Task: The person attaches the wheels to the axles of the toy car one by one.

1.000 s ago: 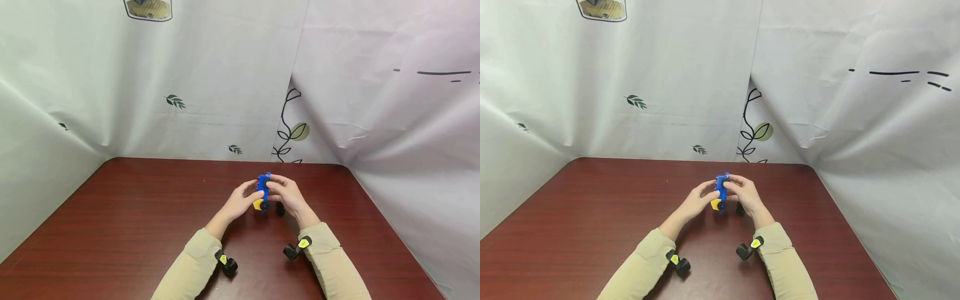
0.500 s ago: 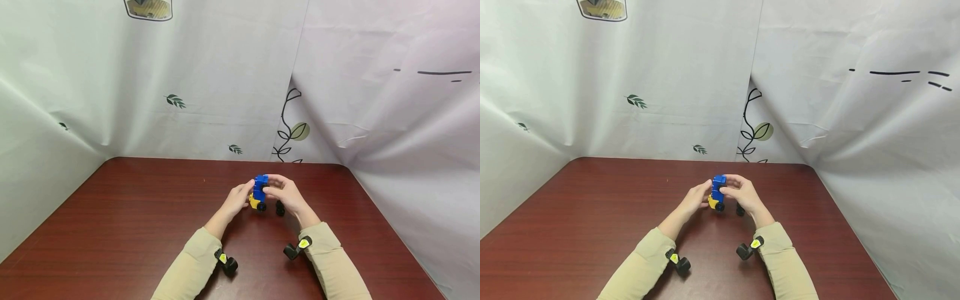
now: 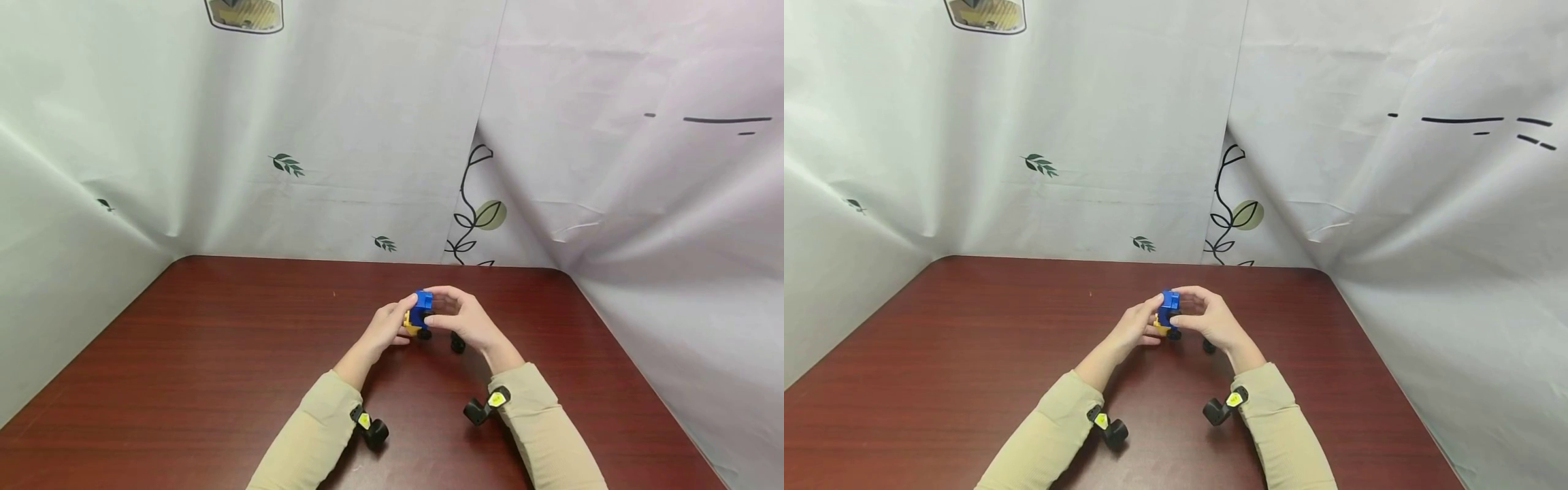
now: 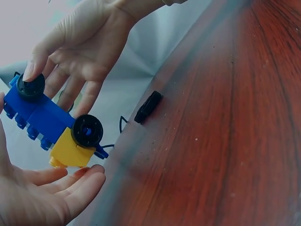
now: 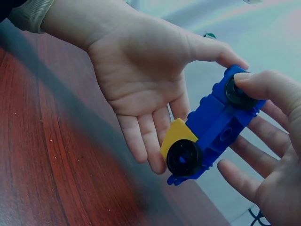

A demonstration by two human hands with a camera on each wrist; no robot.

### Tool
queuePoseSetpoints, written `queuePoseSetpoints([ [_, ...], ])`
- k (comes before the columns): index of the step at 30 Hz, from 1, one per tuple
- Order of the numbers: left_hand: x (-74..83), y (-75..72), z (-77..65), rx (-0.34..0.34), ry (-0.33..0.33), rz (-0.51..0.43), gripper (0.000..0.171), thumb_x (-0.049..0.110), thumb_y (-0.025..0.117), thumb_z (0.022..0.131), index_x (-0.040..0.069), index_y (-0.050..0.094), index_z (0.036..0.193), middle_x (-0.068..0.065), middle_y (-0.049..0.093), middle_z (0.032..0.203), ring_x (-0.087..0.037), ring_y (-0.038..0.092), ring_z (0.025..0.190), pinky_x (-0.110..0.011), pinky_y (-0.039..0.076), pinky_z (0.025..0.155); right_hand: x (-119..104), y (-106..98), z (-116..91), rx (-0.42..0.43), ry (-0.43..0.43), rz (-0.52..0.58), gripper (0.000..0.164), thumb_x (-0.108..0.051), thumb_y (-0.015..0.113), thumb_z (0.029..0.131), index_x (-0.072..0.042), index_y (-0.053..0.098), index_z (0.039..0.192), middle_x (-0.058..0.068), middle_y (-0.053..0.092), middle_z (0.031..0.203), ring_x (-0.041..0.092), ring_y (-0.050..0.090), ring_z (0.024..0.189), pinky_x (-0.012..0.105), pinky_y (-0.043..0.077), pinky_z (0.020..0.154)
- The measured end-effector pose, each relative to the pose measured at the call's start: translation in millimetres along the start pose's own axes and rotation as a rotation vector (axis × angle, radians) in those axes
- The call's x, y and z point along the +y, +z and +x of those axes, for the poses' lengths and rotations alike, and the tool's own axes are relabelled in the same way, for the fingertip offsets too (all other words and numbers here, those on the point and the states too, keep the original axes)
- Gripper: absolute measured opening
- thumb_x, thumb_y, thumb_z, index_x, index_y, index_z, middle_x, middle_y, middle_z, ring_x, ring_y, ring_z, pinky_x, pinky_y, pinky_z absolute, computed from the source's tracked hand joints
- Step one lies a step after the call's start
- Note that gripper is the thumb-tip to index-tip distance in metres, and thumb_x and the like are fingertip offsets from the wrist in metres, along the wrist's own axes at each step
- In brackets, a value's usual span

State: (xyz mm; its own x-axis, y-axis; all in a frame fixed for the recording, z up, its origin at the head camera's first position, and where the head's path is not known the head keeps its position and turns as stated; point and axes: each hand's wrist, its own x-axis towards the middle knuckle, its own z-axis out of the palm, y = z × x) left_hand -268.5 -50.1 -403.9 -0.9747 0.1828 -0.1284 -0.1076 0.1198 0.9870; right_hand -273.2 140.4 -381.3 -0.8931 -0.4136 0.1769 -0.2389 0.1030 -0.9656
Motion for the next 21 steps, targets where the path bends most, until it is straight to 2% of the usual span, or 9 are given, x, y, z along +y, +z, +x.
queuePoseSetpoints([
  [6, 2.2, -0.2, -1.6, -0.015, 0.009, -0.045, 0.077, 0.059, 0.054, 0.087, 0.000, 0.044, 0.136, -0.019, 0.059, 0.118, -0.019, 0.066, 0.081, -0.039, 0.058, 0.077, -1.2, -0.6, -1.2, -0.022, -0.026, -0.021, 0.048, -0.011, 0.073, 0.082, -0.009, 0.055, 0.127, 0.016, 0.058, 0.126, 0.029, 0.057, 0.114, 0.039, 0.055, 0.087],
  [8, 1.8, 0.3, -1.2, -0.020, 0.031, -0.051, 0.073, 0.055, 0.054, 0.088, -0.001, 0.045, 0.135, -0.019, 0.059, 0.118, -0.019, 0.066, 0.083, -0.039, 0.058, 0.079, -1.2, -1.5, -1.3, -0.025, -0.036, -0.023, 0.047, -0.014, 0.070, 0.085, -0.010, 0.055, 0.129, 0.015, 0.057, 0.129, 0.027, 0.056, 0.116, 0.039, 0.054, 0.090],
  [13, 1.0, 1.0, 0.2, -0.022, 0.098, -0.063, 0.064, 0.047, 0.055, 0.091, 0.000, 0.046, 0.134, -0.020, 0.057, 0.121, -0.022, 0.064, 0.089, -0.041, 0.056, 0.085, -1.0, -3.7, -0.6, -0.011, -0.036, -0.013, 0.045, -0.025, 0.058, 0.094, -0.012, 0.050, 0.136, 0.015, 0.050, 0.139, 0.023, 0.055, 0.120, 0.048, 0.046, 0.100],
  [17, 1.4, 1.4, -0.1, -0.014, 0.128, -0.085, 0.061, 0.041, 0.058, 0.091, 0.002, 0.046, 0.136, -0.020, 0.055, 0.128, -0.026, 0.064, 0.097, -0.044, 0.053, 0.090, -1.0, -5.1, -0.2, 0.004, 0.013, 0.005, 0.047, -0.030, 0.052, 0.097, -0.010, 0.047, 0.139, 0.017, 0.045, 0.144, 0.027, 0.053, 0.123, 0.053, 0.040, 0.103],
  [21, 1.1, 1.6, -0.6, -0.019, 0.161, -0.084, 0.061, 0.037, 0.060, 0.091, 0.002, 0.043, 0.139, -0.019, 0.051, 0.135, -0.029, 0.062, 0.107, -0.046, 0.050, 0.094, -1.2, -6.1, -0.7, 0.018, 0.094, -0.006, 0.051, -0.039, 0.052, 0.096, -0.013, 0.046, 0.140, 0.014, 0.044, 0.144, 0.027, 0.054, 0.121, 0.050, 0.043, 0.102],
])
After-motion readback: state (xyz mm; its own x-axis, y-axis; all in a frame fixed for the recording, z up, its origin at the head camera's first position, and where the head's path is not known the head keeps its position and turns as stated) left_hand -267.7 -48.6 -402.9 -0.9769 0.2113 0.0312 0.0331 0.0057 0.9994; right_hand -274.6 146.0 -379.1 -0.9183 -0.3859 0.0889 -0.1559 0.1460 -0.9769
